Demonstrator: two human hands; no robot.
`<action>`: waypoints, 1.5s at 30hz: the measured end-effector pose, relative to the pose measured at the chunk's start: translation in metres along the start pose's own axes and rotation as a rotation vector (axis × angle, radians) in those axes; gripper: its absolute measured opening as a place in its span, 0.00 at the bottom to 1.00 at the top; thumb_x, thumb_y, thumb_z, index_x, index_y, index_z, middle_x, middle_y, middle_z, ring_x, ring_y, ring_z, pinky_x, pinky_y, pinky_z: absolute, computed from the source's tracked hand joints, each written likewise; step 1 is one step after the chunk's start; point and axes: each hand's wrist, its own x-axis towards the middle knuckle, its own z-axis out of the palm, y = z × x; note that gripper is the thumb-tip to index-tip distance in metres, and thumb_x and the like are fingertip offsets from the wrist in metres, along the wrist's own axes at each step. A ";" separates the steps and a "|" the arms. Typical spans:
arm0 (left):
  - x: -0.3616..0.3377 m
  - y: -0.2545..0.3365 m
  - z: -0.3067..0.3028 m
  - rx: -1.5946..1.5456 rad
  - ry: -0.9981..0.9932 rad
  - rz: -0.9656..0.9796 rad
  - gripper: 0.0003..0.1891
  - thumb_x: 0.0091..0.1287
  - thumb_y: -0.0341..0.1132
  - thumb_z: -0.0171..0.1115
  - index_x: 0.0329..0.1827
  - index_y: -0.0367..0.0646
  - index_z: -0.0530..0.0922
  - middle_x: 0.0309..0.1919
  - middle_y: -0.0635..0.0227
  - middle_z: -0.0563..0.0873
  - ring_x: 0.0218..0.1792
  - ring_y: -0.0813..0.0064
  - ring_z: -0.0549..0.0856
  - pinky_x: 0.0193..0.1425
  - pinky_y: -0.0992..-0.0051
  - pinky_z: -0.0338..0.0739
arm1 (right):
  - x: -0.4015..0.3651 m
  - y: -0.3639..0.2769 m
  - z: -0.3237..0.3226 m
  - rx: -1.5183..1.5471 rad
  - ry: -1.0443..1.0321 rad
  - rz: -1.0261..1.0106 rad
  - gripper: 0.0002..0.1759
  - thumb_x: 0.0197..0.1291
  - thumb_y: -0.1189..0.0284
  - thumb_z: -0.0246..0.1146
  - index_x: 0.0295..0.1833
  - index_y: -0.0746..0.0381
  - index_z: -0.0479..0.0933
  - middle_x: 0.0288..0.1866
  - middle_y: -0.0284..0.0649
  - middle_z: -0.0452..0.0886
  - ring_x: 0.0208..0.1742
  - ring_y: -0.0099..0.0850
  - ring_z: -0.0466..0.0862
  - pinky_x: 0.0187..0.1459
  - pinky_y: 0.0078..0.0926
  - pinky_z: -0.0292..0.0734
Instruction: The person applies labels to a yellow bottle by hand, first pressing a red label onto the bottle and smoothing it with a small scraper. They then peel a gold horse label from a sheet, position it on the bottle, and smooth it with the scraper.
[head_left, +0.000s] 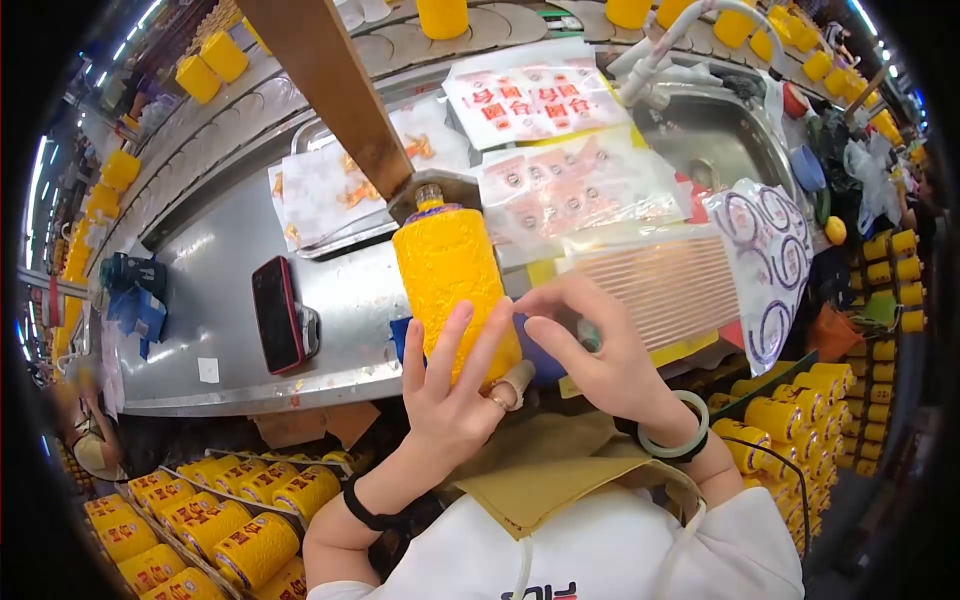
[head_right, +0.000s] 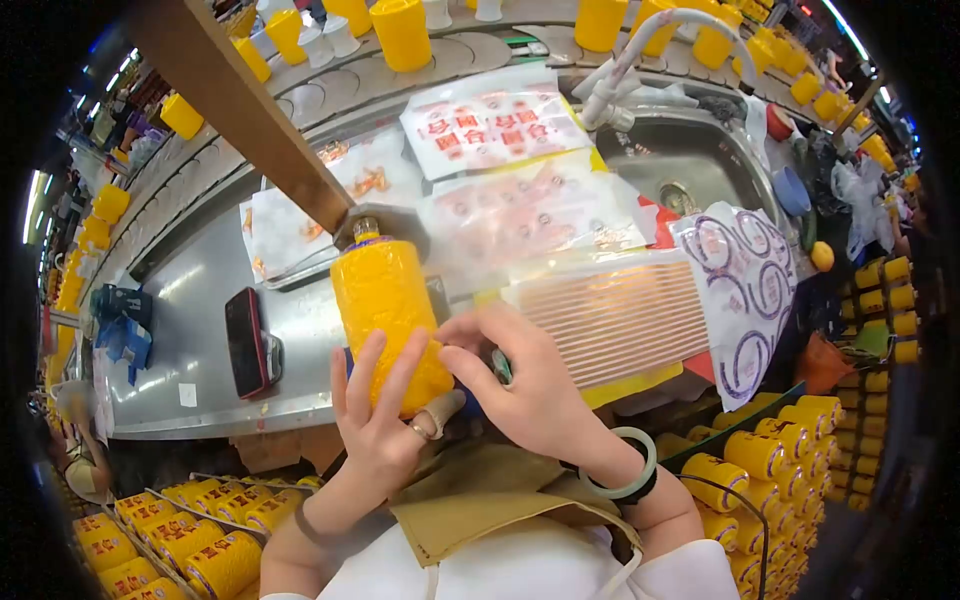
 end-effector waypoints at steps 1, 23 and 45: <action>0.003 0.000 -0.004 -0.015 -0.033 0.011 0.06 0.60 0.39 0.74 0.37 0.52 0.87 0.67 0.55 0.83 0.73 0.44 0.74 0.78 0.39 0.64 | 0.002 -0.001 -0.006 -0.057 -0.023 0.007 0.10 0.68 0.75 0.66 0.52 0.67 0.82 0.42 0.43 0.84 0.41 0.32 0.83 0.47 0.28 0.77; 0.000 -0.040 -0.012 -0.708 0.114 -0.683 0.32 0.83 0.54 0.43 0.71 0.32 0.75 0.75 0.48 0.71 0.77 0.57 0.71 0.80 0.60 0.61 | 0.207 0.158 -0.255 -0.091 0.395 0.411 0.08 0.71 0.77 0.58 0.45 0.69 0.82 0.28 0.39 0.78 0.29 0.34 0.81 0.34 0.32 0.77; 0.016 -0.041 0.002 -0.750 0.220 -0.736 0.30 0.83 0.52 0.45 0.69 0.32 0.77 0.74 0.47 0.74 0.73 0.55 0.74 0.78 0.58 0.65 | 0.237 0.163 -0.168 -1.477 0.111 -0.135 0.12 0.62 0.74 0.61 0.51 0.61 0.80 0.53 0.46 0.79 0.57 0.45 0.83 0.49 0.46 0.83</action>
